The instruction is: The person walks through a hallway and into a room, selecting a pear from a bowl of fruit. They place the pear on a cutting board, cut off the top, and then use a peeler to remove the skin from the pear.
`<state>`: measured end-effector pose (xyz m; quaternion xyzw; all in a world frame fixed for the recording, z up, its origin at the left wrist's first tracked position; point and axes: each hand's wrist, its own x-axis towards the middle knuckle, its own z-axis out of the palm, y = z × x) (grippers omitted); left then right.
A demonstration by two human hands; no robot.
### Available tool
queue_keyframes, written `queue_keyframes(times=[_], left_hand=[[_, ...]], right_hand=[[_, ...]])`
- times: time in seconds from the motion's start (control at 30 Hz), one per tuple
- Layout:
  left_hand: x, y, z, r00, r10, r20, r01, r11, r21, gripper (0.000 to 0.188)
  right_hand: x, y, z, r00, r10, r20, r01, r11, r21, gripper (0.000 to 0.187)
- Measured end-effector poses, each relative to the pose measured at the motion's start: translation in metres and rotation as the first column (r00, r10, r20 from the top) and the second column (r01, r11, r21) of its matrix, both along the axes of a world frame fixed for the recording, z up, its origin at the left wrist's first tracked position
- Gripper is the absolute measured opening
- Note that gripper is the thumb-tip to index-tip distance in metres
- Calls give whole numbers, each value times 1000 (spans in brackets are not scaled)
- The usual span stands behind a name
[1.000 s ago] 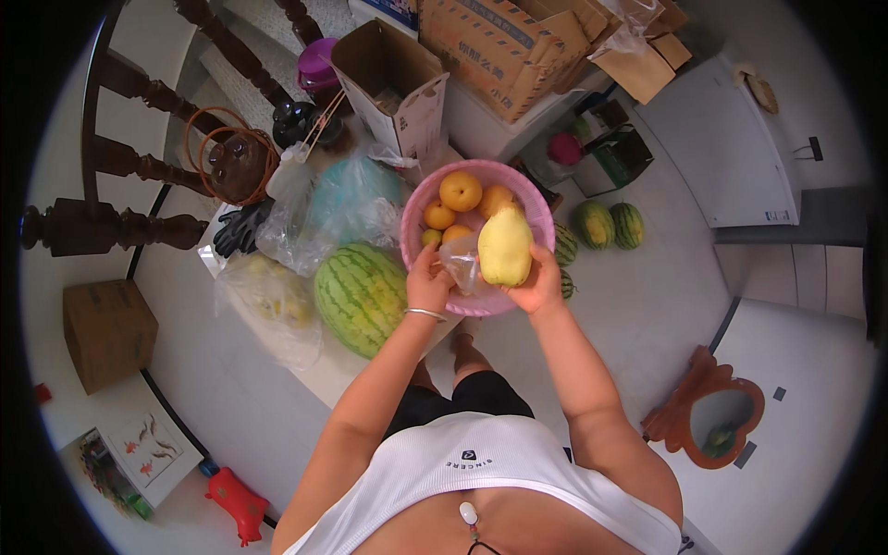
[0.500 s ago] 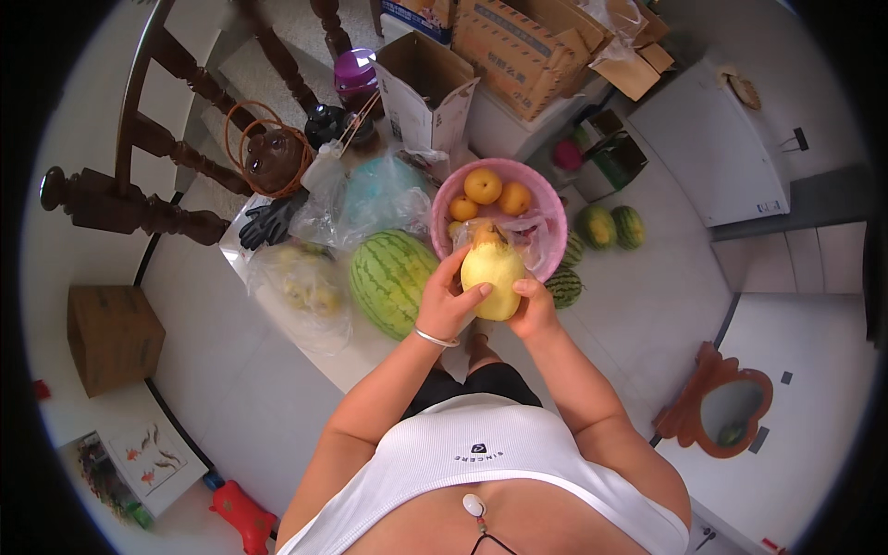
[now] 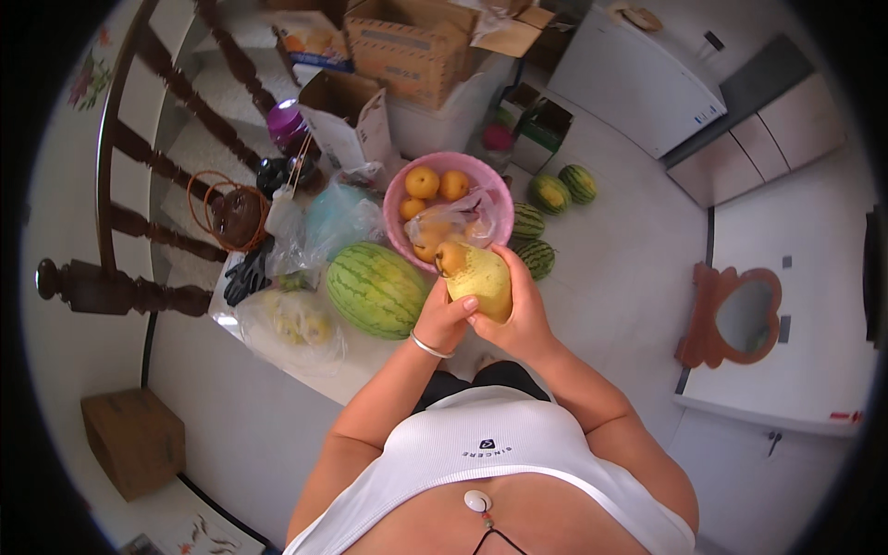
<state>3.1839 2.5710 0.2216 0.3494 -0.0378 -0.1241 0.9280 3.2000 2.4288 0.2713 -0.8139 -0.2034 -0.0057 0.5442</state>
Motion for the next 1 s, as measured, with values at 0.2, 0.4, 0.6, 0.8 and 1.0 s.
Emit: queue_keyframes(times=[0.2,0.4,0.6,0.8,1.0], left_hand=[[-38,-53,28,974,-221,-56,196,938,-285,78],[-96,-130,35,939,-333,-83,299,913,-278,83],[-142,-192,38,854,-513,-84,468,829,-306,89],[-155,-227,52,745,-666,-23,660,742,-116,87],[-163,-254,29,525,-847,-89,844,531,-78,85]], right_hand=[[-51,-82,54,952,-37,304,77,990,-121,69],[-130,-207,28,946,-310,93,303,949,83,39],[-252,-336,-53,790,-611,-40,582,769,-264,32],[-432,-412,-201,589,-779,-215,358,489,-796,39],[-682,-342,-290,-331,-576,-747,802,245,-545,26]])
